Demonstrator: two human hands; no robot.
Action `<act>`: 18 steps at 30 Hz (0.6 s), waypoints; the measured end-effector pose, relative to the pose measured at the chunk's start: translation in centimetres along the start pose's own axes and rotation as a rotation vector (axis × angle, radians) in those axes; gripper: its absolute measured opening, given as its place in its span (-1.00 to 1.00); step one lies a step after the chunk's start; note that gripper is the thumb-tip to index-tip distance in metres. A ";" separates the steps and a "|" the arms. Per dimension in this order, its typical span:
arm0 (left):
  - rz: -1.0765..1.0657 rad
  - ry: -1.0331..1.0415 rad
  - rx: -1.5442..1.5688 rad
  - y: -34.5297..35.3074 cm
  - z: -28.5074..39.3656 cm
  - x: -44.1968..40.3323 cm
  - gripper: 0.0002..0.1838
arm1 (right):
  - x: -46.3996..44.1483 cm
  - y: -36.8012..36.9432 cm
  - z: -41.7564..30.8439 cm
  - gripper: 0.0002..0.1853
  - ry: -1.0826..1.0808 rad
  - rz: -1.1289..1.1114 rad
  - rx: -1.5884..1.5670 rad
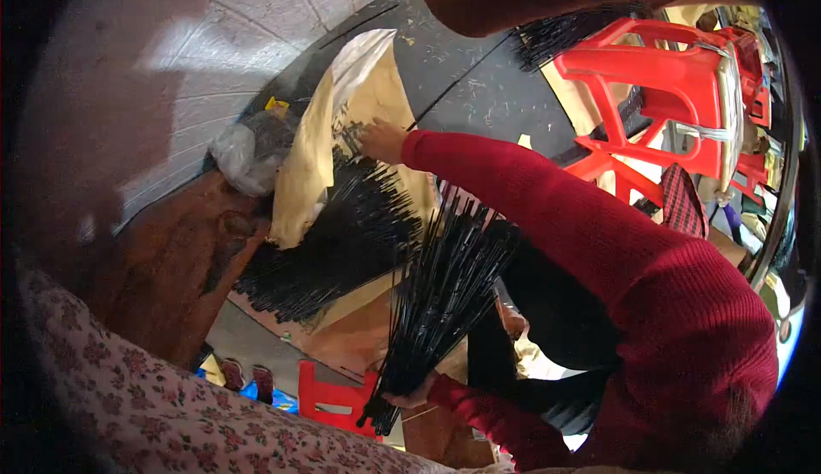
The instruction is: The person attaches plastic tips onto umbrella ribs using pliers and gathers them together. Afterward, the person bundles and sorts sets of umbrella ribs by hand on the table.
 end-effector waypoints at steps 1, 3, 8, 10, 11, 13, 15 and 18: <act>-0.008 0.027 -0.012 -1.3 0.4 -0.7 -0.43 | 0.4 -0.7 0.0 -0.76 -0.025 -0.063 -0.083; -0.042 0.123 -0.062 -3.4 0.8 -1.6 -0.48 | 0.8 -2.4 -0.2 -0.77 -0.049 -0.130 -0.163; 0.088 0.010 0.070 4.8 -1.7 1.0 -0.50 | 1.4 -6.8 -4.4 -0.72 -0.245 -0.286 -0.598; -0.036 0.186 -0.209 3.6 -1.7 0.1 -0.45 | 1.3 -7.7 -6.0 -0.67 -0.205 -0.298 -0.732; -0.062 0.232 -0.280 2.6 -1.6 -0.7 -0.44 | 0.9 -7.8 -6.3 -0.67 -0.211 -0.302 -0.732; -0.167 0.317 -0.358 -0.4 -1.1 -3.0 -0.44 | -0.3 -6.6 -6.9 -0.61 -0.297 -0.306 -0.927; -0.288 0.377 -0.368 -1.9 -0.1 -5.1 -0.45 | -1.4 -5.6 -7.3 -0.50 -0.372 -0.362 -1.067; -0.174 0.266 -0.156 -2.2 0.2 -6.2 -0.44 | -1.8 -6.0 -6.8 -0.44 -0.475 -0.532 -0.657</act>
Point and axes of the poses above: each hand's wrist, its own x-axis away from the middle knuckle, its own y-axis out of the palm, z = x × y, the point moved 2 cm from there along -x, towards the middle knuckle, and after that the axes turned 9 degrees about x, right-handed, at the moved point
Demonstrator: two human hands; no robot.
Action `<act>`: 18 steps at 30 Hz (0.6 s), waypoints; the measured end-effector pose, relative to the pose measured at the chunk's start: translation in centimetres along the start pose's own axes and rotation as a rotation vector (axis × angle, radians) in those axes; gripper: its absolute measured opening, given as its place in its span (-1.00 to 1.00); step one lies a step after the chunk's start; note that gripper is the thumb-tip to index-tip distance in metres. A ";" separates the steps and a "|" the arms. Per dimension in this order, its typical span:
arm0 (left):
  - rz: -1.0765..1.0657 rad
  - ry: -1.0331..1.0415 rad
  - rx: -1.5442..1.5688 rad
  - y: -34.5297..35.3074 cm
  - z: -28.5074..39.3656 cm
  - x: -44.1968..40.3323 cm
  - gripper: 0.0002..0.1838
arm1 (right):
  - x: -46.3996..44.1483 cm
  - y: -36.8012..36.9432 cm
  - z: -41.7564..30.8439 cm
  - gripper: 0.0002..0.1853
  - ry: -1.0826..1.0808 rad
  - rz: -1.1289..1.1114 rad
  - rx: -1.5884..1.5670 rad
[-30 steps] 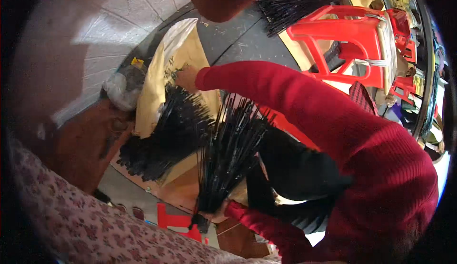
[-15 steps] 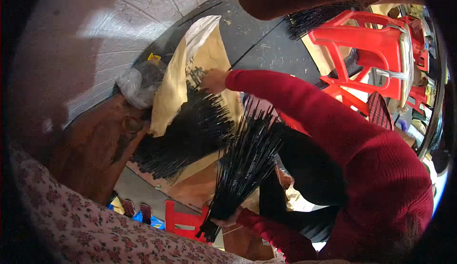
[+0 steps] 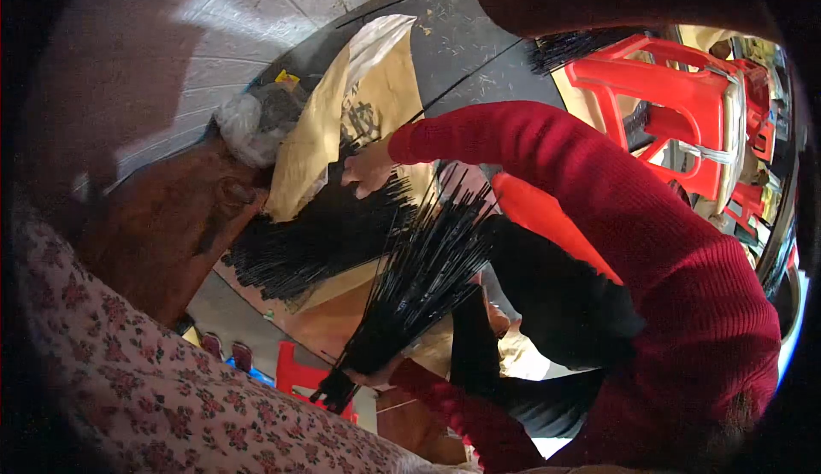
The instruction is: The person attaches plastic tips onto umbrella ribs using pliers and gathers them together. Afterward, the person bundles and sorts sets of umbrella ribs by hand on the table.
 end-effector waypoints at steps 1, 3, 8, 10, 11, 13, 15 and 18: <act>0.087 -0.066 0.108 0.0 -0.5 -0.2 -0.44 | 0.6 -0.8 -0.2 -0.40 0.045 -0.120 0.183; 0.028 -0.004 -0.005 -1.4 -2.4 -1.8 -0.41 | 2.7 -2.0 -1.5 -0.39 -0.051 -0.225 0.087; -0.605 0.713 -0.425 4.4 -6.3 -3.5 -0.28 | 8.0 1.1 -1.6 -0.30 -0.398 -0.438 -0.320; -0.855 1.016 -0.508 8.4 -7.0 -2.9 -0.25 | 12.9 -3.6 -6.0 -0.28 -0.125 -0.551 -0.519; -0.752 1.029 -0.692 9.8 -7.1 -2.8 -0.32 | 13.6 -3.9 -6.0 -0.27 0.085 -0.617 -0.653; -0.638 0.945 -0.776 12.0 -7.2 -3.8 -0.29 | 13.8 -3.7 -5.5 -0.26 0.306 -0.649 -0.780; -0.436 0.559 -0.757 13.3 -7.4 -5.6 -0.26 | 12.6 -3.5 -4.7 -0.23 0.060 -0.506 -0.753; -0.072 -0.144 -0.583 15.1 -7.8 -8.2 -0.21 | 11.1 -3.1 -3.6 -0.26 -0.091 -0.327 -0.693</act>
Point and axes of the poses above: each hand's wrist, its own x-axis away from the middle knuckle, its own y-axis out of the palm, z = x × y, the point moved 2 cm from there along -x, towards the middle knuckle, and after that the axes turned 9 degrees about x, right-handed, at the moved point
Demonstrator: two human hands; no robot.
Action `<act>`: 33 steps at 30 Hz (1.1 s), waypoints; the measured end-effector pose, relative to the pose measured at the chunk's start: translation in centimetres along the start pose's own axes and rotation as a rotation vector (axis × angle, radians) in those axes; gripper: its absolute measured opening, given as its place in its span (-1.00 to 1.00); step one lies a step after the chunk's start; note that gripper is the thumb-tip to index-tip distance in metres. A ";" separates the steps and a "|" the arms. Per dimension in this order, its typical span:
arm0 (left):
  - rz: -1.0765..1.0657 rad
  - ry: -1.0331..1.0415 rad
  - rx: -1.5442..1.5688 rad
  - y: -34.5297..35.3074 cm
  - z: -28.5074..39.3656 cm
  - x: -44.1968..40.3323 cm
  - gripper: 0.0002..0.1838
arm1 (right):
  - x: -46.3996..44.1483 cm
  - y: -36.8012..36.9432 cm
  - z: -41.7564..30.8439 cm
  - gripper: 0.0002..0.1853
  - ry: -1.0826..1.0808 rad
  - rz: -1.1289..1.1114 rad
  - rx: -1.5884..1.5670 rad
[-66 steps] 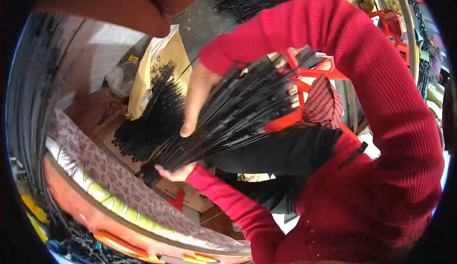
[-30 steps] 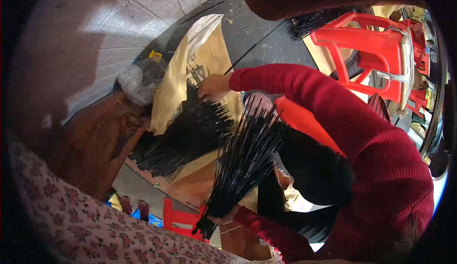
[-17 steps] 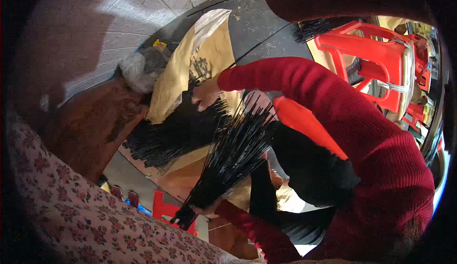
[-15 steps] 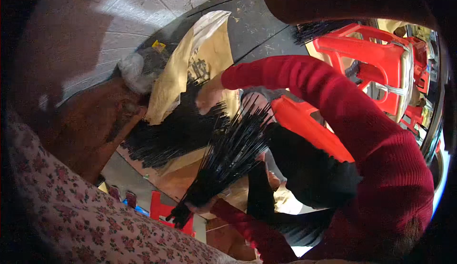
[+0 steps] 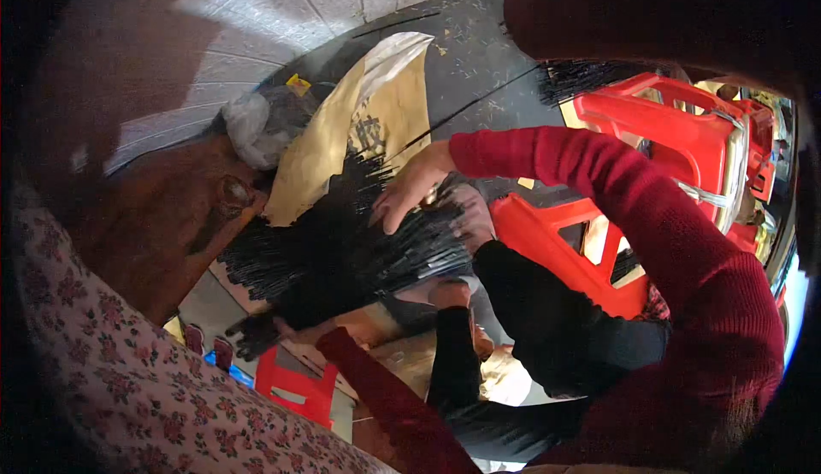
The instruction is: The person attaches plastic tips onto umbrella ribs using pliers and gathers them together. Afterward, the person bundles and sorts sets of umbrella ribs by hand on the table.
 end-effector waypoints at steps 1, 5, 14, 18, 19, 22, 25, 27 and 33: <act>0.011 -0.176 0.029 0.5 0.1 -0.3 -0.19 | -1.1 -0.1 0.6 -0.28 -0.061 0.089 0.050; -0.069 -0.692 0.018 2.8 -2.2 1.8 -0.11 | -6.3 1.2 3.0 -0.30 0.011 0.382 0.465; -0.160 -0.700 0.025 5.9 -9.1 4.5 -0.44 | -8.6 7.6 6.0 -0.23 0.354 0.573 0.960; -0.042 -0.711 0.010 4.8 -9.2 4.6 -0.66 | -8.4 7.2 4.6 -0.28 0.398 0.531 0.978; -0.032 -0.722 0.050 4.5 -9.6 4.6 -0.69 | -8.2 7.1 4.3 -0.32 0.418 0.498 0.966; -0.086 -0.766 0.121 3.3 -10.7 4.6 -0.59 | -7.5 7.2 3.7 -0.29 0.386 0.595 0.962; -0.106 -0.766 0.087 2.6 -10.4 4.8 -0.55 | -7.0 7.5 3.3 -0.26 0.378 0.649 0.974; -0.091 -0.735 -0.055 2.7 -9.9 5.1 -0.59 | -6.6 7.8 3.1 -0.23 0.406 0.656 0.997; -0.057 -0.609 0.018 3.8 -8.9 8.3 -0.70 | -5.4 9.4 4.0 -0.23 0.405 0.711 0.908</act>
Point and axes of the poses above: each hand's wrist, its own x-axis away from the middle knuckle, its own y-axis out of the palm, z = x × y, the point moved 2 cm from there along -x, towards the middle knuckle, and after that the axes turned 9 degrees about x, right-handed, at the moved point
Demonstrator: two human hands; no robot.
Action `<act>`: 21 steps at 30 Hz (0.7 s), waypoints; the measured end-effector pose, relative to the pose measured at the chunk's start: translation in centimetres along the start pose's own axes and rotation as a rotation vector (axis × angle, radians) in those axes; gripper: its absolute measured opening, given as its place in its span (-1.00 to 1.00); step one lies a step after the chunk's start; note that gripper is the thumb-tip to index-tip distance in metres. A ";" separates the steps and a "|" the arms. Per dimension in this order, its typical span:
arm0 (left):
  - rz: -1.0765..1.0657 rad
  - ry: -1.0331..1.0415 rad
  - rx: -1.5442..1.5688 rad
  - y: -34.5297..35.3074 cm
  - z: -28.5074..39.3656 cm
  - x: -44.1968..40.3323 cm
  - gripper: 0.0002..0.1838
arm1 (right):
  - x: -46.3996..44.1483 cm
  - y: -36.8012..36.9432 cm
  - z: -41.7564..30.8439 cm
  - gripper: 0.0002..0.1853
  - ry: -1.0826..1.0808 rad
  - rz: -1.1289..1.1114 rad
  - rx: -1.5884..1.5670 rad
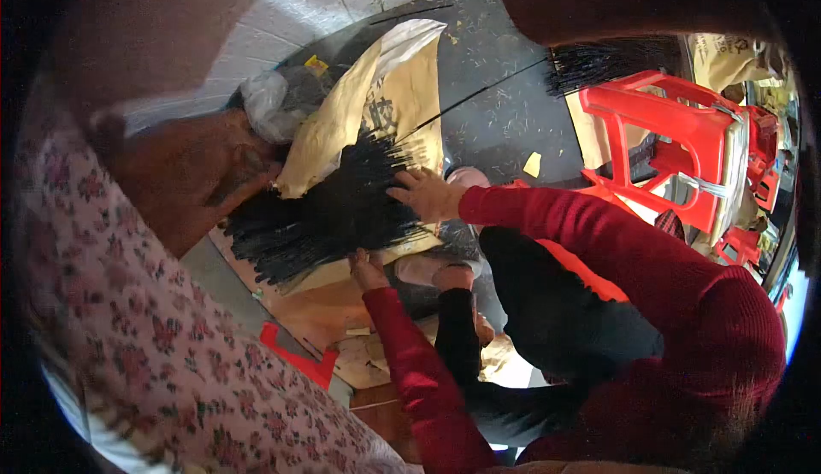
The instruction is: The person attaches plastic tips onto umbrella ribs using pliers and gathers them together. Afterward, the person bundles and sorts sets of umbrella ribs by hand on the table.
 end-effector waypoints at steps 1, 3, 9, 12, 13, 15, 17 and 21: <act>-0.034 0.005 0.028 -0.1 -0.4 0.6 -0.71 | 0.4 0.7 0.0 -0.23 0.009 0.034 0.016; -0.100 0.019 0.079 -0.9 -1.3 2.0 -0.74 | 1.9 0.2 -0.3 -0.25 -0.013 0.082 0.056; -0.216 -0.154 0.279 -4.1 -5.8 9.5 -0.79 | 6.0 1.0 -0.3 -0.48 -0.012 0.077 -0.015; -0.037 -0.078 0.327 -2.4 -3.7 17.8 -0.78 | 8.2 0.4 -0.2 -0.62 -0.099 0.009 -0.001; -0.133 -0.023 0.256 -3.5 -3.9 19.2 -0.72 | 8.9 0.6 -0.2 -0.65 -0.161 0.058 0.004; -0.314 -0.004 0.229 -5.8 -4.3 21.6 -0.62 | 9.7 1.7 0.0 -0.68 -0.096 -0.068 0.010; -0.170 0.026 0.284 -4.8 -4.1 26.7 -0.57 | 9.4 0.2 0.4 -0.69 0.030 -0.195 0.027; -0.221 0.104 0.272 -6.4 -5.0 32.7 -0.53 | 11.7 -4.4 -1.4 -0.67 -0.068 0.015 -0.220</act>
Point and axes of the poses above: each hand's wrist, its own x-axis away from the middle knuckle, its own y-axis out of the palm, z = x × y, the point moved 2 cm from there along -x, towards the middle knuckle, and after that the axes turned 9 degrees about x, right-handed, at the moved point
